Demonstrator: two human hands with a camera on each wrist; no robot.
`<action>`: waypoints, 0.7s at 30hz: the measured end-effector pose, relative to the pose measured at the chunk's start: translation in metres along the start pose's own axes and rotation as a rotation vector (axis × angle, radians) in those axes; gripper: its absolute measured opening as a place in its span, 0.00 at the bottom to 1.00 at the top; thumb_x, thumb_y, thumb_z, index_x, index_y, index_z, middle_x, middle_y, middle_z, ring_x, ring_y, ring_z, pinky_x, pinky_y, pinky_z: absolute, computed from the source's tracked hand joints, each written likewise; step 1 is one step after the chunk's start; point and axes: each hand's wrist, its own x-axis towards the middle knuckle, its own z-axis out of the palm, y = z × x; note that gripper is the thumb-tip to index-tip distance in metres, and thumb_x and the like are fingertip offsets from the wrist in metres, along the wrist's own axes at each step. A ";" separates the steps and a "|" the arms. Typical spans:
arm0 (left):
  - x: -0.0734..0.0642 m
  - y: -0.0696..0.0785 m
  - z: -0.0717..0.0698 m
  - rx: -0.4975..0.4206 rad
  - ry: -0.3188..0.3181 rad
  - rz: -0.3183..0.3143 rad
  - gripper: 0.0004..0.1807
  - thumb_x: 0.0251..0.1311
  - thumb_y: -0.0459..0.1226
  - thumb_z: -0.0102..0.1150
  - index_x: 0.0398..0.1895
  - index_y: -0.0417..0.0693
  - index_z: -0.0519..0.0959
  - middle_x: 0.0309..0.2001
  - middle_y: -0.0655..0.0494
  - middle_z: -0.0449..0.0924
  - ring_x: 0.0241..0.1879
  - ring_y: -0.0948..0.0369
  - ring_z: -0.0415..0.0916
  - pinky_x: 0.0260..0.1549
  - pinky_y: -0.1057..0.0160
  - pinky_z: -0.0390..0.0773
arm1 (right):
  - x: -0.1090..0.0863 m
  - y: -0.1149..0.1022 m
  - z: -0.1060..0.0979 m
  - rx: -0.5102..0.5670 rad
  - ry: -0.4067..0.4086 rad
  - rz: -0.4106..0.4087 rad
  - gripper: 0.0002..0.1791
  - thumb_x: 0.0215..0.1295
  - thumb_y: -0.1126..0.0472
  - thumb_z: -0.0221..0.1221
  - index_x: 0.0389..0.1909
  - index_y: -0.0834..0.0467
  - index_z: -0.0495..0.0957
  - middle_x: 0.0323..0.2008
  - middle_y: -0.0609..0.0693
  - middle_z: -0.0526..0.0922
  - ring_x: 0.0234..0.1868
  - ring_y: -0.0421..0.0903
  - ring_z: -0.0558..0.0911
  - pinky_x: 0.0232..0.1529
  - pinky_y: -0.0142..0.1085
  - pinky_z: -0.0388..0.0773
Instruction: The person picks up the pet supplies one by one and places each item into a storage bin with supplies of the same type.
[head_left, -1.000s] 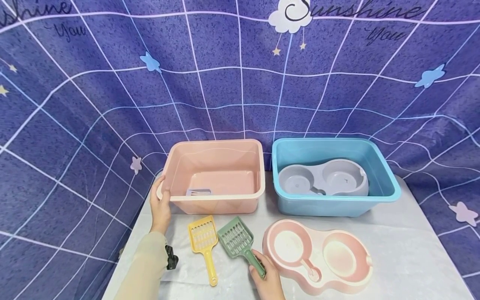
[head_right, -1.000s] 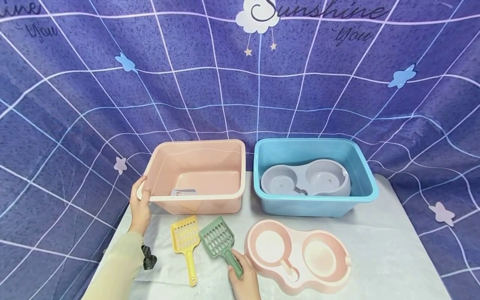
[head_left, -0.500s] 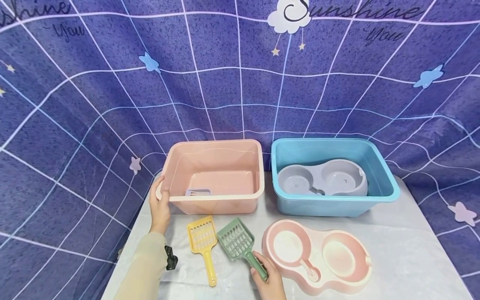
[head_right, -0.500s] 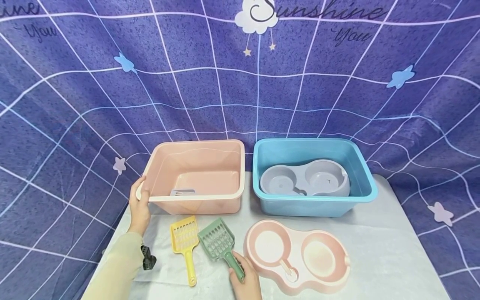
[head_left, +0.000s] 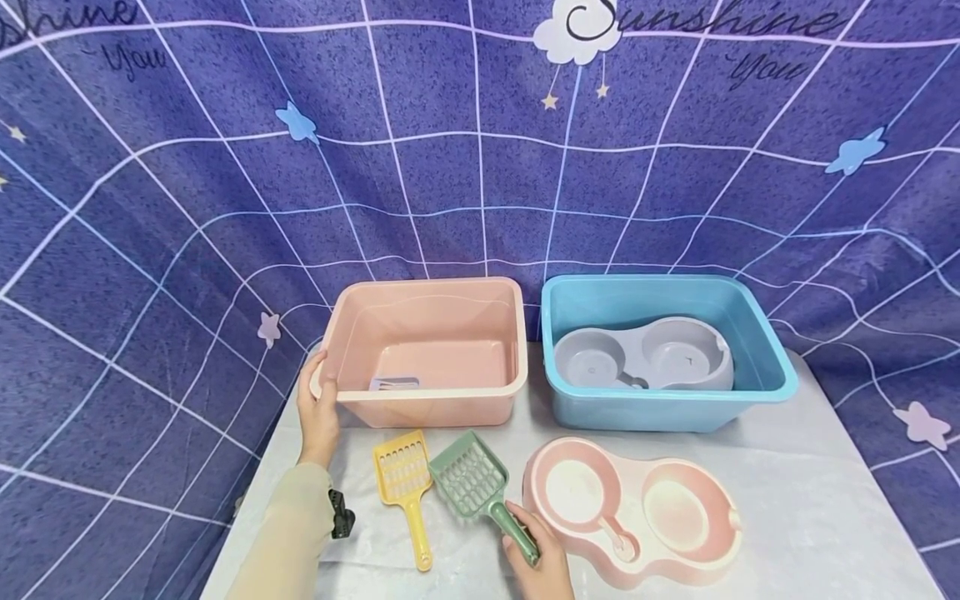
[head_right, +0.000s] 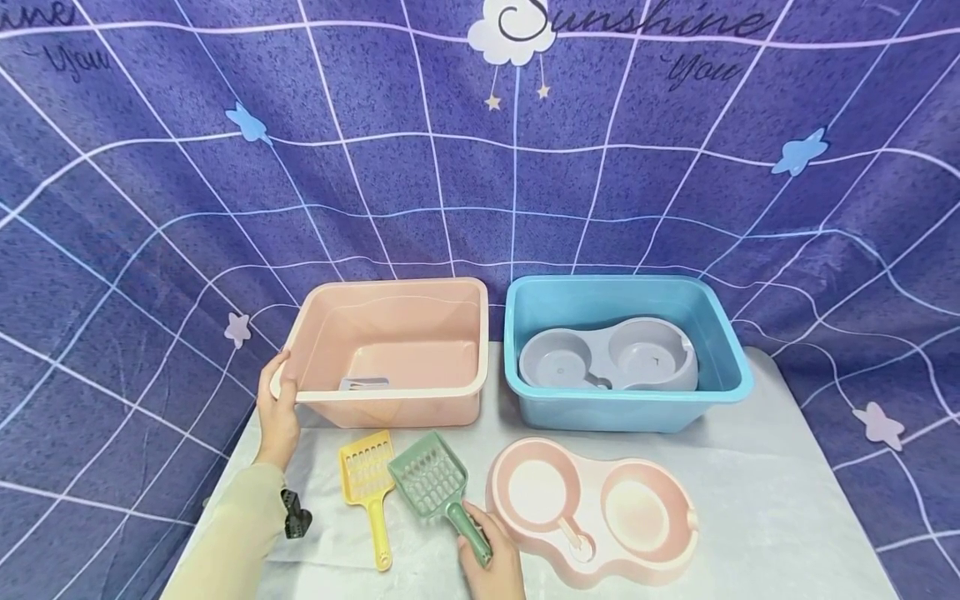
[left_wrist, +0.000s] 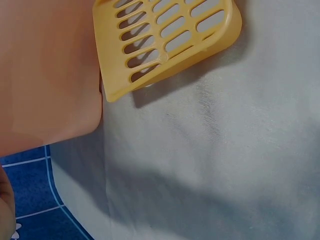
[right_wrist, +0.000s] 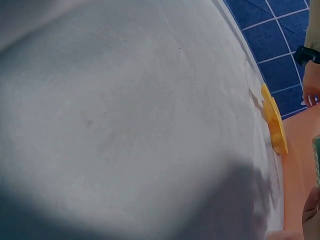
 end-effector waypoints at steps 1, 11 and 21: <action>-0.001 0.004 0.000 -0.003 -0.004 -0.002 0.25 0.69 0.30 0.43 0.69 0.41 0.66 0.70 0.49 0.63 0.68 0.59 0.59 0.66 0.65 0.60 | 0.000 0.000 0.000 0.000 0.006 -0.006 0.24 0.56 0.70 0.66 0.55 0.56 0.81 0.37 0.41 0.81 0.34 0.34 0.75 0.36 0.31 0.75; -0.007 0.022 0.004 -0.018 -0.018 -0.014 0.26 0.67 0.28 0.43 0.69 0.35 0.64 0.71 0.45 0.61 0.67 0.56 0.60 0.66 0.63 0.63 | 0.002 -0.005 -0.003 0.052 -0.007 -0.006 0.23 0.58 0.68 0.66 0.56 0.56 0.80 0.39 0.43 0.82 0.35 0.34 0.76 0.36 0.31 0.75; -0.006 0.018 0.003 -0.045 -0.013 -0.017 0.26 0.67 0.27 0.42 0.69 0.35 0.64 0.70 0.45 0.62 0.66 0.55 0.62 0.64 0.65 0.65 | 0.002 -0.012 -0.003 0.117 -0.004 0.034 0.23 0.58 0.70 0.65 0.57 0.57 0.80 0.41 0.45 0.83 0.37 0.36 0.78 0.39 0.30 0.76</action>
